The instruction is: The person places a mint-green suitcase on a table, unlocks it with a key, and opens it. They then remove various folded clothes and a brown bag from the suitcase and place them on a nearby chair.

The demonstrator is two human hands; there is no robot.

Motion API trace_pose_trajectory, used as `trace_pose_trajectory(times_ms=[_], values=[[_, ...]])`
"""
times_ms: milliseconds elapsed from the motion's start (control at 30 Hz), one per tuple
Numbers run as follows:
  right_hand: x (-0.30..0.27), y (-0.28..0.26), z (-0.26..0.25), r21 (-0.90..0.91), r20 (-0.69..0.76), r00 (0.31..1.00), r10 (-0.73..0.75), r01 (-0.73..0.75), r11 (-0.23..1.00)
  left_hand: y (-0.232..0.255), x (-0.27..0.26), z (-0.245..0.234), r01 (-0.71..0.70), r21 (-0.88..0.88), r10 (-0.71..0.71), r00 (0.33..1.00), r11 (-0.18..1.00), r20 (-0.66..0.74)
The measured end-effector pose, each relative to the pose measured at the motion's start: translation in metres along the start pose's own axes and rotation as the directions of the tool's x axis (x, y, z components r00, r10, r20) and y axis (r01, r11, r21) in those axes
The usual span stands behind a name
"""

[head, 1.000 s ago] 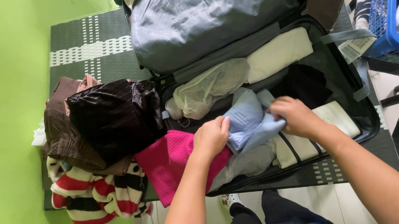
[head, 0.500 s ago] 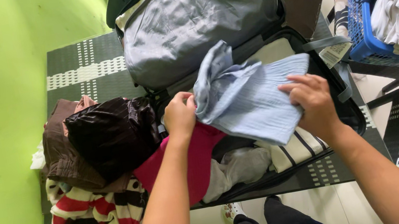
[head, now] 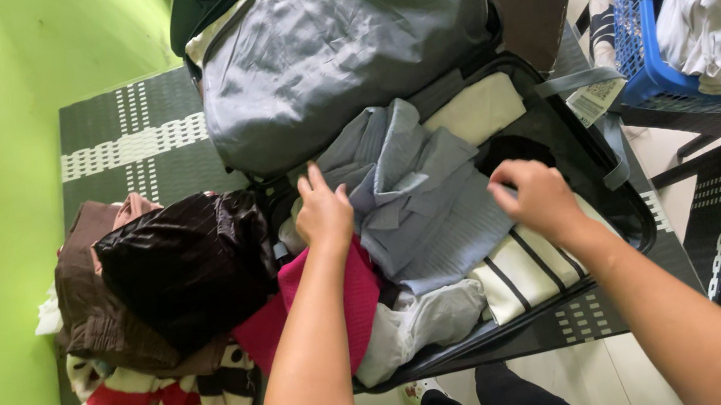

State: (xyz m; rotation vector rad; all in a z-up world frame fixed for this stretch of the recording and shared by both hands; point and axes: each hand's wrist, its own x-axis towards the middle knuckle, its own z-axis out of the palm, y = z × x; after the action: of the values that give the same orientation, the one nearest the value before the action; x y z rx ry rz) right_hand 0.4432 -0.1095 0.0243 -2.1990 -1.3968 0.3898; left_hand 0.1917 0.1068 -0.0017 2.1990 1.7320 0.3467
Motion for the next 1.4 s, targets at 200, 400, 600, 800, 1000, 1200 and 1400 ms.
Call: trace_pose_trajectory(times_ms=[200, 400, 600, 800, 1000, 1200, 1400], values=[[0.074, 0.066, 0.004, 0.173, -0.241, 0.969, 0.05, -0.007, 0.985, -0.012, 0.015, 0.014, -0.027, -0.109, 0.019, 0.998, 0.994, -0.067], [0.128, 0.086, 0.036, 0.002, -0.31, 0.948, 0.072, -0.075, 0.997, -0.045, 0.034, -0.055, -0.079, -0.356, -0.078, 0.91, 0.931, -0.406], [0.131, 0.012, 0.004, 0.259, -0.333, 0.93, 0.154, -0.067, 0.964, -0.084, 0.03, -0.149, -0.23, -0.142, 0.059, 0.69, 0.963, -0.721], [0.043, -0.097, -0.033, -0.124, -0.569, 0.59, -0.573, 0.627, 0.769, -0.038, -0.002, -0.117, -0.373, -0.324, 0.262, 0.904, 0.87, -0.338], [-0.016, -0.112, 0.026, -0.035, -0.268, 0.732, -0.627, 0.643, 0.765, 0.013, -0.037, -0.039, -0.034, -0.438, 0.191, 0.928, 0.898, 0.32], [-0.054, -0.046, 0.06, 0.179, 0.081, 0.992, 0.101, -0.114, 0.977, 0.001, -0.077, 0.012, -0.118, -0.101, 0.144, 0.94, 0.988, 0.31], [-0.031, -0.029, 0.054, 0.337, -0.044, 0.989, 0.144, -0.121, 0.934, -0.008, -0.065, 0.04, -0.046, -0.269, 0.058, 0.998, 0.962, 0.038]])
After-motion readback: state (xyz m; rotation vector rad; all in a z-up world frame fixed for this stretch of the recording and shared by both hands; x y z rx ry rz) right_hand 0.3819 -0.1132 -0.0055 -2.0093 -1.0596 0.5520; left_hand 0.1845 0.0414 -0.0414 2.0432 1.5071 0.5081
